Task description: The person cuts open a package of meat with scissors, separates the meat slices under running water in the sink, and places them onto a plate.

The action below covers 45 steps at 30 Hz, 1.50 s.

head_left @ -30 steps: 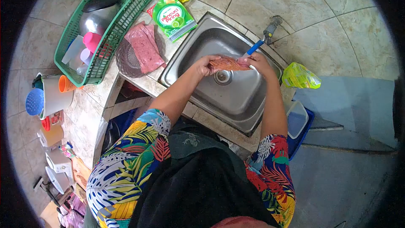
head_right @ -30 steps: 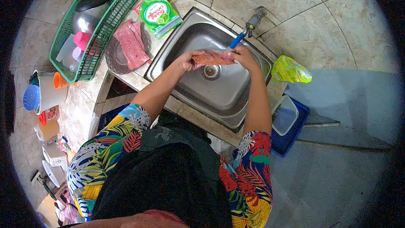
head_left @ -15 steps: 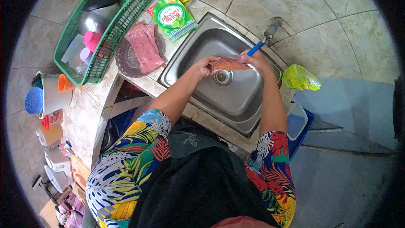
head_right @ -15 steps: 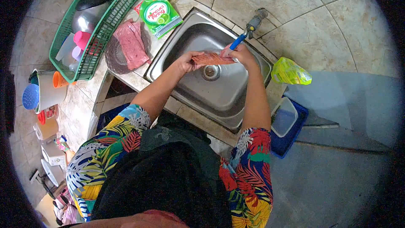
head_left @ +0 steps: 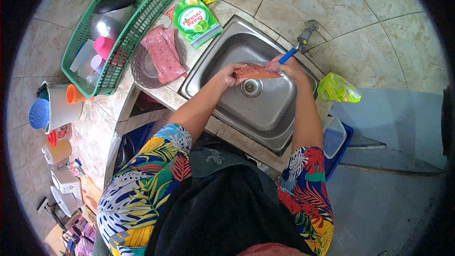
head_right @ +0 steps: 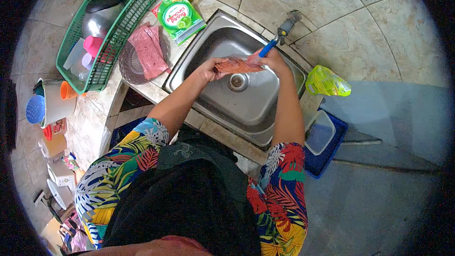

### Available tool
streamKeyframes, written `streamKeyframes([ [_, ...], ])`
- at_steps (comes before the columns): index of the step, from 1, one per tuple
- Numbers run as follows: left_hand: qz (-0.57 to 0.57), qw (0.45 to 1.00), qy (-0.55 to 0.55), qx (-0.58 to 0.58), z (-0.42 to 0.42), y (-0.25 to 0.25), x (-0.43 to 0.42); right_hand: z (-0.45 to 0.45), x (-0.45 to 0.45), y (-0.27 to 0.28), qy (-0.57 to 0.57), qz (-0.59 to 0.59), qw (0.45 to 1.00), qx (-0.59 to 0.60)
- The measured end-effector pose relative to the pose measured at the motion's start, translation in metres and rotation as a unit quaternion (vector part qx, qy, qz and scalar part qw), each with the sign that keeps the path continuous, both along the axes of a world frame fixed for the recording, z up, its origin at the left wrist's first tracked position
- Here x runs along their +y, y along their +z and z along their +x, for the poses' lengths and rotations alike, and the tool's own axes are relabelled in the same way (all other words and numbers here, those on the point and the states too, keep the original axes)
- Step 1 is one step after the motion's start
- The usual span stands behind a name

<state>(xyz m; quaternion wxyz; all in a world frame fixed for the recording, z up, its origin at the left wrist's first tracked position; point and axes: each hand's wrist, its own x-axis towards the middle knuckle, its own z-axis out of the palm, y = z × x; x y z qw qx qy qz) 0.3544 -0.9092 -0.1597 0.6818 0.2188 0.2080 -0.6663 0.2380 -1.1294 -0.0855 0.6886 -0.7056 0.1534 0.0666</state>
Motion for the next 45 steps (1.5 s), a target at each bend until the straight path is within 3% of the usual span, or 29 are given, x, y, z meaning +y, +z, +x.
streamKeyframes([
  [3,-0.002,1.0,0.009,-0.003,-0.002,0.007,0.002,-0.002,0.001,0.0,-0.003,-0.039,0.999,0.029],
  [8,0.016,1.0,0.003,-0.022,-0.002,0.014,0.003,-0.002,0.0,-0.004,0.116,-0.045,0.992,-0.018],
  [12,0.039,0.998,-0.001,-0.045,-0.005,0.01,0.001,-0.002,-0.004,-0.011,0.116,-0.016,0.993,-0.014],
  [18,0.026,0.998,-0.005,-0.052,-0.004,0.007,0.001,-0.01,-0.007,-0.028,0.084,-0.066,0.994,-0.003],
  [20,0.019,0.998,-0.002,-0.052,-0.002,0.01,0.002,-0.016,-0.003,-0.024,0.026,-0.057,0.997,0.038],
  [24,0.015,0.997,-0.002,-0.081,-0.003,0.012,0.006,-0.011,-0.001,-0.023,0.054,-0.063,0.996,0.005],
  [30,0.025,0.997,-0.028,-0.064,-0.007,0.02,0.01,-0.006,0.015,-0.007,0.01,-0.041,0.999,0.004],
  [33,0.035,0.996,-0.035,-0.072,-0.009,0.017,0.012,-0.005,0.013,-0.01,0.045,0.034,0.998,0.04],
  [35,0.038,0.996,-0.035,-0.074,-0.008,0.018,0.014,-0.006,0.011,-0.012,0.065,0.002,0.998,-0.018],
  [39,-0.007,0.999,-0.025,-0.039,-0.003,0.02,0.019,-0.015,-0.001,-0.023,0.046,-0.031,0.998,0.034],
  [45,0.034,0.997,-0.02,-0.067,-0.002,0.016,0.012,-0.017,0.006,-0.028,-0.033,-0.041,0.998,-0.022],
])
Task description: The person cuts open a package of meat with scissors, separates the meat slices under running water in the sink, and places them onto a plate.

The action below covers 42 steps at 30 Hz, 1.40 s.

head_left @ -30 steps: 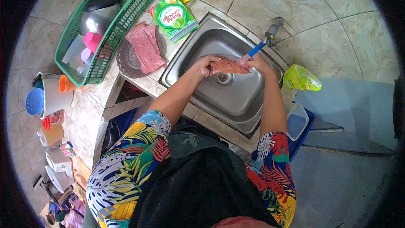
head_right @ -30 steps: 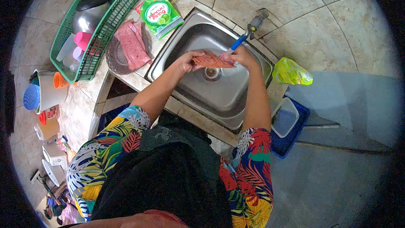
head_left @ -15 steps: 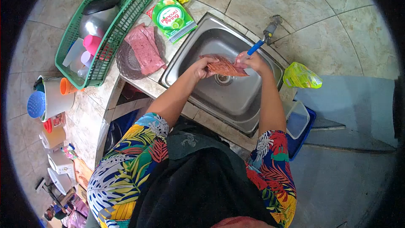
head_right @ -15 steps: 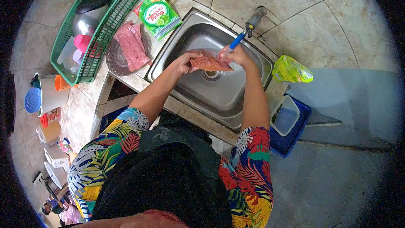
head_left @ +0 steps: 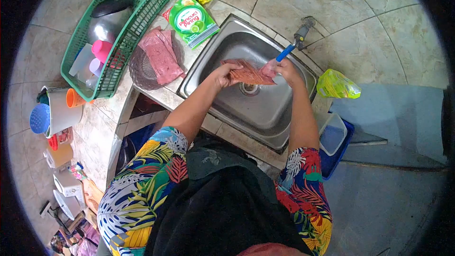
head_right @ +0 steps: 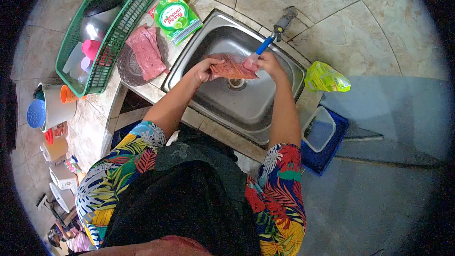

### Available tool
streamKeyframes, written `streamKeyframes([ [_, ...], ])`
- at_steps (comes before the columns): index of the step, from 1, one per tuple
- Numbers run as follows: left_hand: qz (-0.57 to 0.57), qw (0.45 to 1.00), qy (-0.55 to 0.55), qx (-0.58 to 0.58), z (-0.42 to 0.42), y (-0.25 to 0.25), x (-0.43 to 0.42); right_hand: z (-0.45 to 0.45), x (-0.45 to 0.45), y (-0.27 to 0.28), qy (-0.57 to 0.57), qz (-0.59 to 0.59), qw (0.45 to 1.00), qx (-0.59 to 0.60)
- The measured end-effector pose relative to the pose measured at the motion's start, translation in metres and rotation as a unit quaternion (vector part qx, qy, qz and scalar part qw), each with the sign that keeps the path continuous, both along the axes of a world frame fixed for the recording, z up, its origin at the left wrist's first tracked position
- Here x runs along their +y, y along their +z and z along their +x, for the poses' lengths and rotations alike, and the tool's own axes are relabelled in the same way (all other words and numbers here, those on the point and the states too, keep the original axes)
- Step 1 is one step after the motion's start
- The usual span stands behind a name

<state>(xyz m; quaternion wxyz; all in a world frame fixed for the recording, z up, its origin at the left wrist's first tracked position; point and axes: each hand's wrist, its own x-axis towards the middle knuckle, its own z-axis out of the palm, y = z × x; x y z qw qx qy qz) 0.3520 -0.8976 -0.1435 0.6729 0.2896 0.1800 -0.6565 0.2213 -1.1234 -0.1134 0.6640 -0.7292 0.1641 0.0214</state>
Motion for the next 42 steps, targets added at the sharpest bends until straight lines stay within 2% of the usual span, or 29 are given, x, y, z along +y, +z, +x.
streamKeyframes([
  [3,0.019,0.999,-0.018,-0.026,-0.006,0.001,-0.005,0.007,0.005,0.017,0.023,0.034,0.999,0.031],
  [5,0.029,0.999,-0.031,-0.032,-0.01,0.002,-0.006,0.012,0.004,0.02,0.102,0.054,0.99,0.084],
  [9,0.017,0.998,-0.062,-0.016,-0.018,-0.004,-0.008,0.011,0.005,0.024,0.14,0.025,0.988,0.057],
  [12,-0.011,0.998,-0.057,-0.008,-0.019,-0.016,-0.008,0.001,-0.009,0.001,0.131,0.005,0.99,0.048],
  [14,-0.016,0.999,-0.047,-0.019,-0.018,-0.007,-0.006,-0.006,-0.015,-0.007,0.026,-0.01,0.999,0.037],
  [15,-0.011,0.999,-0.042,0.0,-0.014,-0.002,-0.005,-0.008,-0.018,-0.012,0.027,-0.01,0.999,0.038],
  [17,-0.006,0.999,-0.037,0.02,-0.01,-0.001,-0.003,-0.014,-0.014,-0.009,-0.043,0.08,0.994,0.06],
  [20,-0.004,0.999,-0.035,0.005,-0.005,0.003,-0.004,-0.017,-0.005,-0.005,-0.102,0.098,0.989,0.037],
  [21,-0.01,1.0,-0.02,-0.007,-0.005,0.004,-0.005,-0.016,-0.003,-0.002,-0.102,0.099,0.989,0.036],
  [23,-0.015,1.0,-0.008,-0.019,-0.005,0.006,-0.005,-0.014,-0.002,-0.004,-0.026,0.054,0.998,0.031],
  [27,0.006,0.999,-0.031,-0.028,-0.008,0.007,-0.005,0.001,-0.007,-0.004,0.025,0.086,0.996,0.008],
  [29,0.01,0.999,-0.039,-0.021,-0.012,0.003,-0.005,0.007,-0.005,0.007,0.039,0.036,0.998,0.042],
  [33,0.017,0.998,-0.06,-0.026,-0.023,0.0,-0.007,0.015,-0.001,0.017,0.095,0.073,0.988,0.096],
  [35,0.035,0.996,-0.069,-0.034,-0.026,-0.005,-0.007,0.016,0.0,0.01,0.108,0.0,0.994,0.016],
  [39,-0.001,0.999,-0.046,-0.018,-0.023,-0.012,0.0,0.002,-0.009,0.004,0.035,-0.004,0.999,0.029],
  [41,0.009,1.0,-0.021,-0.012,-0.019,-0.006,0.004,-0.004,-0.015,-0.007,-0.047,0.039,0.998,0.03],
  [42,0.009,1.0,-0.021,-0.012,-0.017,-0.003,0.006,-0.007,-0.019,-0.012,-0.047,0.039,0.998,0.03],
])
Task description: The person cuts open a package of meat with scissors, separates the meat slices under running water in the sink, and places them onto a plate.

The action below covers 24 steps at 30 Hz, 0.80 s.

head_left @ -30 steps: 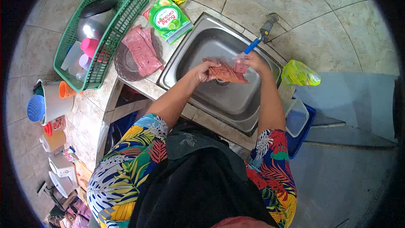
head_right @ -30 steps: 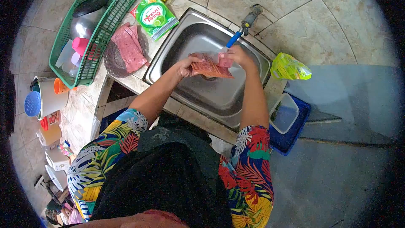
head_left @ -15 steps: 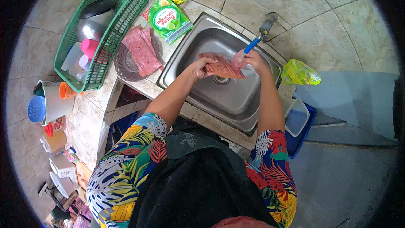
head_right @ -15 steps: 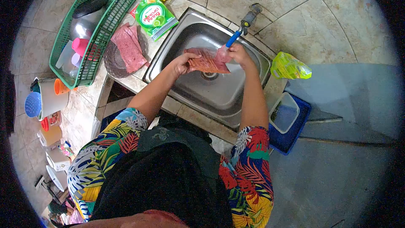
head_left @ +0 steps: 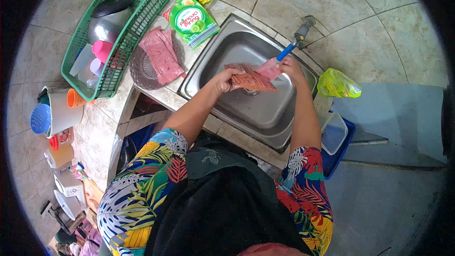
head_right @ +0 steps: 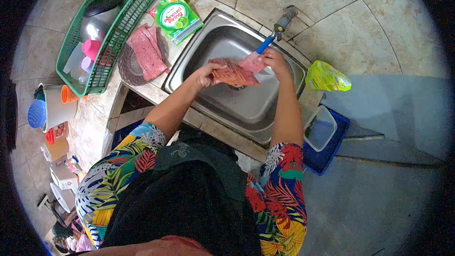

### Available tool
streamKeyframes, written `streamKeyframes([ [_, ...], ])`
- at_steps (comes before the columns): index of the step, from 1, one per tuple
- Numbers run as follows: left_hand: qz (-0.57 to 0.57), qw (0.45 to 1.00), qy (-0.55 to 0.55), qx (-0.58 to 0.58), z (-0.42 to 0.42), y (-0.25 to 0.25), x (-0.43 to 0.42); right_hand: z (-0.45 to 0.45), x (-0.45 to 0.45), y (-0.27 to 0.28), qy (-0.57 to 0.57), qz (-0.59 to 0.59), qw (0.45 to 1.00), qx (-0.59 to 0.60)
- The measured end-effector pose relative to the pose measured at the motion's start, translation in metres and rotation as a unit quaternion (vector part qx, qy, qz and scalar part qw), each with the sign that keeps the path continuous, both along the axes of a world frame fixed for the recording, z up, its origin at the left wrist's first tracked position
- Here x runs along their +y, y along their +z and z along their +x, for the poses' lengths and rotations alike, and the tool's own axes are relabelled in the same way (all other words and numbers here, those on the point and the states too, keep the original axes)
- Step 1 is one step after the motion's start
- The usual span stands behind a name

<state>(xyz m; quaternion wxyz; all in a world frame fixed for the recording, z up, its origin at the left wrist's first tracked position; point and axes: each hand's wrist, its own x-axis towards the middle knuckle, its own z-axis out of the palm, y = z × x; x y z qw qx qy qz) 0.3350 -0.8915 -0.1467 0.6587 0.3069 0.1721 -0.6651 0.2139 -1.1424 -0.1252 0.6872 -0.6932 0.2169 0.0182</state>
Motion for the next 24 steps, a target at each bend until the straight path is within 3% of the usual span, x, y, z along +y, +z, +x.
streamKeyframes([
  [6,0.013,1.0,0.015,-0.007,0.008,0.003,0.002,-0.007,-0.001,0.006,-0.119,0.039,0.991,-0.046],
  [9,0.025,0.999,-0.018,-0.02,0.003,0.005,-0.002,-0.001,-0.008,0.004,-0.101,0.007,0.993,-0.059],
  [11,0.01,0.996,-0.063,-0.062,-0.003,0.004,-0.004,0.004,-0.01,0.004,-0.173,-0.053,0.98,-0.079],
  [17,-0.005,0.993,-0.097,-0.072,-0.02,0.004,0.005,0.001,-0.03,0.016,-0.17,-0.195,0.965,-0.034],
  [20,0.005,0.993,-0.094,-0.077,-0.025,0.005,0.014,-0.002,-0.035,0.019,-0.183,-0.229,0.954,-0.066],
  [24,0.004,0.995,-0.081,-0.052,-0.026,-0.01,0.022,-0.011,-0.022,0.05,-0.176,-0.199,0.962,-0.063],
])
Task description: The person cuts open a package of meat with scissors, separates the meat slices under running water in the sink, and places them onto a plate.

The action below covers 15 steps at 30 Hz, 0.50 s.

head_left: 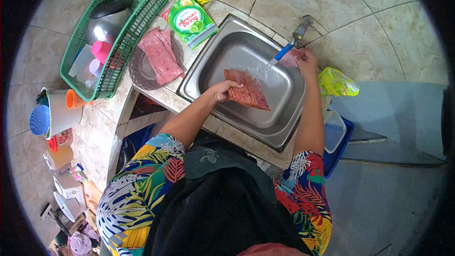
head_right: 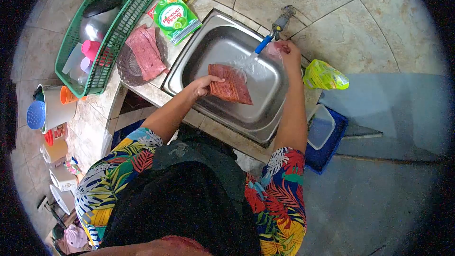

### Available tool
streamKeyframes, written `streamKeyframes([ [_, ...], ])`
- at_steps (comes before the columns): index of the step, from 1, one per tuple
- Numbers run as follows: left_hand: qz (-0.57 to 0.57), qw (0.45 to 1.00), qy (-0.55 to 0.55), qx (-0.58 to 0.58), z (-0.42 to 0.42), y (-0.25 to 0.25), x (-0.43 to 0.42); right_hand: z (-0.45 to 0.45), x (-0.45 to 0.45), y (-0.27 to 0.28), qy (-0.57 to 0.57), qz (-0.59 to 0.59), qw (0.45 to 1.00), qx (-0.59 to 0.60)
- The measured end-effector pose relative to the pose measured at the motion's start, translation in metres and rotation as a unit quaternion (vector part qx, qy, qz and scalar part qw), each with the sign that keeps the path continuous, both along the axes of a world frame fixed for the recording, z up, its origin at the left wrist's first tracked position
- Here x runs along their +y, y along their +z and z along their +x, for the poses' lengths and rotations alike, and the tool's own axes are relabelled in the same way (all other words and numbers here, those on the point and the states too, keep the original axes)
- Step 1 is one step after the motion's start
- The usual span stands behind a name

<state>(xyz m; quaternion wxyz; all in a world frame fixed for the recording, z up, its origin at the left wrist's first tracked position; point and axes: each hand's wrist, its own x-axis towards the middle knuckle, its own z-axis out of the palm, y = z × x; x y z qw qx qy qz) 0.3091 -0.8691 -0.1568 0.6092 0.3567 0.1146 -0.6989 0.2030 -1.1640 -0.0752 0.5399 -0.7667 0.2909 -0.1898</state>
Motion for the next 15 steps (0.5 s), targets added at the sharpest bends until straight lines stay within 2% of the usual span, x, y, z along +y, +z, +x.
streamKeyframes([
  [2,0.003,1.0,0.008,0.001,-0.001,-0.001,0.003,-0.007,0.017,0.029,0.047,-0.137,0.989,0.019],
  [5,0.002,1.0,0.02,0.002,-0.001,-0.014,-0.003,-0.021,0.039,0.065,0.046,-0.183,0.978,0.085],
  [7,-0.002,1.0,0.028,0.005,-0.001,-0.023,-0.011,-0.032,0.05,0.08,0.042,-0.185,0.978,0.09],
  [9,0.04,0.997,0.0,-0.065,-0.001,-0.023,-0.022,-0.041,0.068,0.108,0.049,-0.175,0.977,0.109],
  [10,0.038,0.997,0.01,-0.064,-0.001,-0.019,-0.026,-0.042,0.08,0.125,0.058,-0.179,0.976,0.108],
  [12,0.07,0.99,-0.017,-0.119,-0.003,-0.01,-0.032,-0.036,0.106,0.161,0.103,-0.121,0.982,0.104],
  [15,0.052,0.988,-0.008,-0.144,-0.011,-0.012,-0.035,-0.011,0.134,0.195,0.185,-0.108,0.973,0.082],
])
